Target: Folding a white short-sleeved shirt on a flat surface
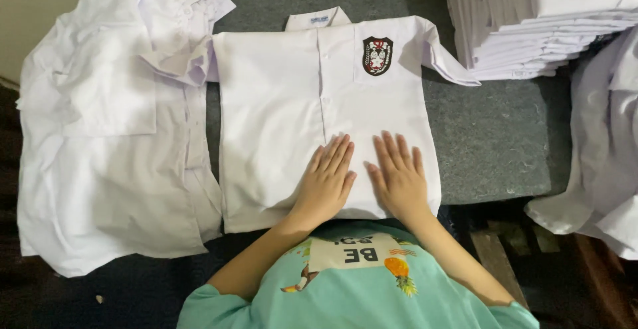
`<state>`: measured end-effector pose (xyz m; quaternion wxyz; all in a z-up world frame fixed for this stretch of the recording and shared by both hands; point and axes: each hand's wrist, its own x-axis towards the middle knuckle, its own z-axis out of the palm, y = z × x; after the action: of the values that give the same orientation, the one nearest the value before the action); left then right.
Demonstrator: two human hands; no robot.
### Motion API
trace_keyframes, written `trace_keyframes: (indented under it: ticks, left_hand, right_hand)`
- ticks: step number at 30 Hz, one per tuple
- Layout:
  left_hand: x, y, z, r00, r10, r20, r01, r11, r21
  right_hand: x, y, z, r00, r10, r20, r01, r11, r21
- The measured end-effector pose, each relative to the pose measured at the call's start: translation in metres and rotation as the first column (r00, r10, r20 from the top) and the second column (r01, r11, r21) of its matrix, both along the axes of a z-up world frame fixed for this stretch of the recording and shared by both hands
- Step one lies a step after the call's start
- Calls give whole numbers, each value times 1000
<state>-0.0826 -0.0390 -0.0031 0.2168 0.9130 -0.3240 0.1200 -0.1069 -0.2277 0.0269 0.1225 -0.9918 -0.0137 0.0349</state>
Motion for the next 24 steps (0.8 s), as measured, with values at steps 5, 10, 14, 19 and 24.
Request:
trace_keyframes:
  ticks: [5, 10, 14, 19, 24]
  left_hand:
    - [-3, 38, 12, 994, -51, -94, 47, 998, -42]
    - [22, 75, 6, 975, 108, -193, -104, 994, 32]
    - [51, 73, 1, 968, 207, -144, -185, 971, 149]
    - [66, 84, 0, 965, 173, -195, -127, 965, 228]
    - [91, 156, -16, 941, 324, 99, -334, 935, 117]
  right_hand:
    - [-6, -40, -6, 985, -172, -23, 172, 985, -17]
    - [8, -20, -1, 981, -190, 44, 187, 980, 73]
    - [31, 47, 2, 971, 203, 122, -223, 959, 177]
    - [49, 84, -28, 935, 334, 121, -340, 940, 28]
    - [47, 84, -17, 948, 315, 51, -317, 948, 38]
